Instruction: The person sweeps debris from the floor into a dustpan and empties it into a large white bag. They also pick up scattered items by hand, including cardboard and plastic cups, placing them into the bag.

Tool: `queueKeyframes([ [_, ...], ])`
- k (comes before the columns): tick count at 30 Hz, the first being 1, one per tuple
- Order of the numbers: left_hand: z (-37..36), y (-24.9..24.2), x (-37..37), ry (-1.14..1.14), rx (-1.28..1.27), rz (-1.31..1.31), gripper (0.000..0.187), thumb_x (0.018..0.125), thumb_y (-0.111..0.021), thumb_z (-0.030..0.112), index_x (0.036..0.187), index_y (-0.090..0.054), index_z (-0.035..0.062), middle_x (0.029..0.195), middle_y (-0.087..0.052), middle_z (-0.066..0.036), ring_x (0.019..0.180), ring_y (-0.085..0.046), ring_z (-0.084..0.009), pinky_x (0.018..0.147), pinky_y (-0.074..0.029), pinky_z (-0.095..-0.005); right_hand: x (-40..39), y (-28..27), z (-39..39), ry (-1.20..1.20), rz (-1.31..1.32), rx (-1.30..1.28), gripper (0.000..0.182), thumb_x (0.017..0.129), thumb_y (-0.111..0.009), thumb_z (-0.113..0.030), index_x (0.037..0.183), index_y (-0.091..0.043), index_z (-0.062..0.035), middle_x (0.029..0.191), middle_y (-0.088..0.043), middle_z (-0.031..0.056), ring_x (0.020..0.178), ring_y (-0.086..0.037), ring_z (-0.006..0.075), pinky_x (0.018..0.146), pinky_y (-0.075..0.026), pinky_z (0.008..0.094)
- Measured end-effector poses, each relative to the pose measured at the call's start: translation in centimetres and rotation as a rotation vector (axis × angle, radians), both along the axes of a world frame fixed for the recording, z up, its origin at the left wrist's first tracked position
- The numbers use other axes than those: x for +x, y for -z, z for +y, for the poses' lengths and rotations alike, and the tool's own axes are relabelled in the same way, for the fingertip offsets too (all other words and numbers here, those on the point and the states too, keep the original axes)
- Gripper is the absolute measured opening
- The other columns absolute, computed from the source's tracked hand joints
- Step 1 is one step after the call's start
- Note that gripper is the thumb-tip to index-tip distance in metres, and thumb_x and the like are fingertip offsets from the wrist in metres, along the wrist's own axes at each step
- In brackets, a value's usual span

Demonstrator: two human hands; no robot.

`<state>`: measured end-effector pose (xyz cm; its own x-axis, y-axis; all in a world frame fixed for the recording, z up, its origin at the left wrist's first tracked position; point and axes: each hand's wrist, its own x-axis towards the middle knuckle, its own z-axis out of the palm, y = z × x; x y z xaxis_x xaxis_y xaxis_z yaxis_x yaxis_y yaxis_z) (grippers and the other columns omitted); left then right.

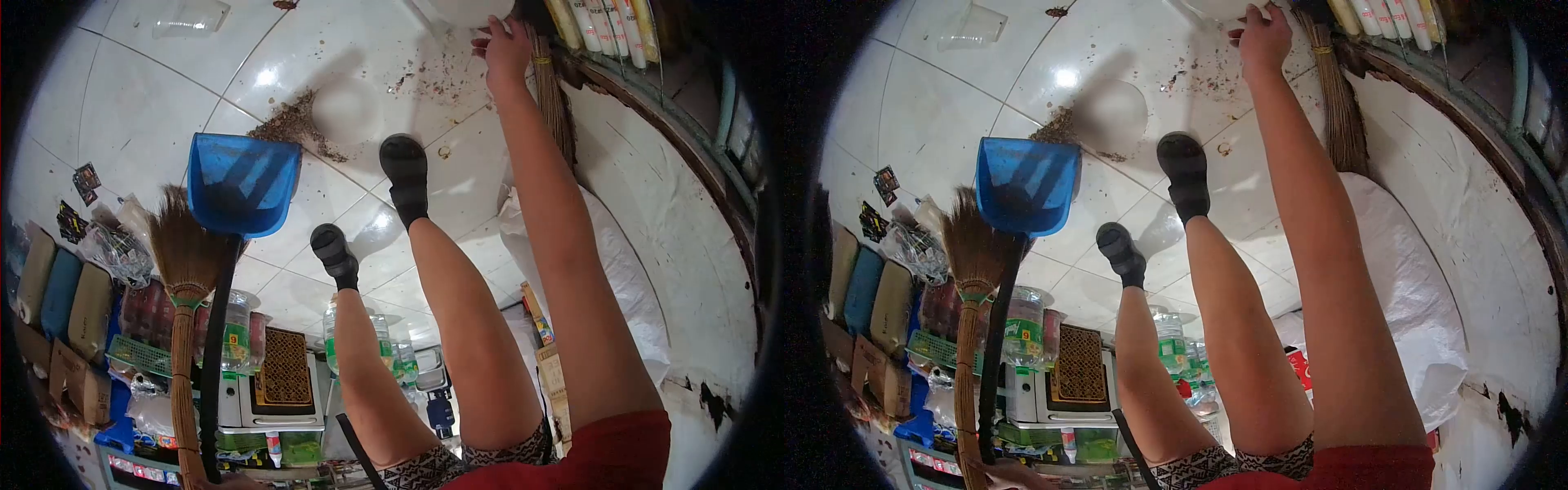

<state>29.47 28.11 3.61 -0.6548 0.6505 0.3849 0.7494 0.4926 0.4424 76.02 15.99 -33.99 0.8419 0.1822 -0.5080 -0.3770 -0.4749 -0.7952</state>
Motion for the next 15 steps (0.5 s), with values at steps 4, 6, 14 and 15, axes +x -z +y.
queueKeyframes([
  [4,0.1,-0.4,-3.4,-0.01,0.01,-0.002,0.08,0.064,-0.064,0.022,0.122,-0.013,0.0025,0.116,-0.034,-0.019,0.104,-0.035,-0.029,0.083,-0.031,-0.0394,-1.1,1.0,-0.6,-0.103,0.151,-0.155,0.047,0.078,-0.048,-0.02,0.116,-0.029,-0.001,0.089,-0.052,0.0122,0.056,-0.055,0.0181,0.048,-0.046,0.0274],
  [6,0.1,-3.3,-10.6,-0.009,0.014,0.003,0.08,0.064,-0.064,0.022,0.123,-0.013,0.0026,0.116,-0.034,-0.019,0.105,-0.034,-0.0291,0.084,-0.031,-0.0395,-1.1,1.2,-1.4,-0.101,0.177,-0.152,0.05,0.078,-0.048,-0.022,0.119,-0.026,-0.0047,0.097,-0.048,0.0128,0.06,-0.056,0.0194,0.052,-0.046,0.0286],
  [14,-0.5,-5.3,-8.9,-0.029,-0.222,0.212,0.075,0.066,-0.06,0.031,0.119,-0.017,0.0028,0.115,-0.034,-0.014,0.104,-0.034,-0.0253,0.08,-0.034,-0.0399,-1.0,5.7,-2.3,0.129,0.472,-0.076,0.043,0.074,-0.045,-0.01,0.113,-0.029,-0.004,0.104,-0.042,0.0158,0.068,-0.056,0.0234,0.053,-0.048,0.0325],
  [15,-0.5,-5.6,-10.8,0.019,-0.285,0.223,0.07,0.066,-0.06,0.029,0.116,-0.02,0.002,0.112,-0.036,-0.014,0.101,-0.035,-0.0247,0.079,-0.034,-0.039,-1.0,6.5,-1.9,0.141,0.466,-0.068,0.043,0.074,-0.045,-0.01,0.113,-0.029,-0.004,0.104,-0.042,0.0158,0.068,-0.056,0.0234,0.053,-0.048,0.0325],
])
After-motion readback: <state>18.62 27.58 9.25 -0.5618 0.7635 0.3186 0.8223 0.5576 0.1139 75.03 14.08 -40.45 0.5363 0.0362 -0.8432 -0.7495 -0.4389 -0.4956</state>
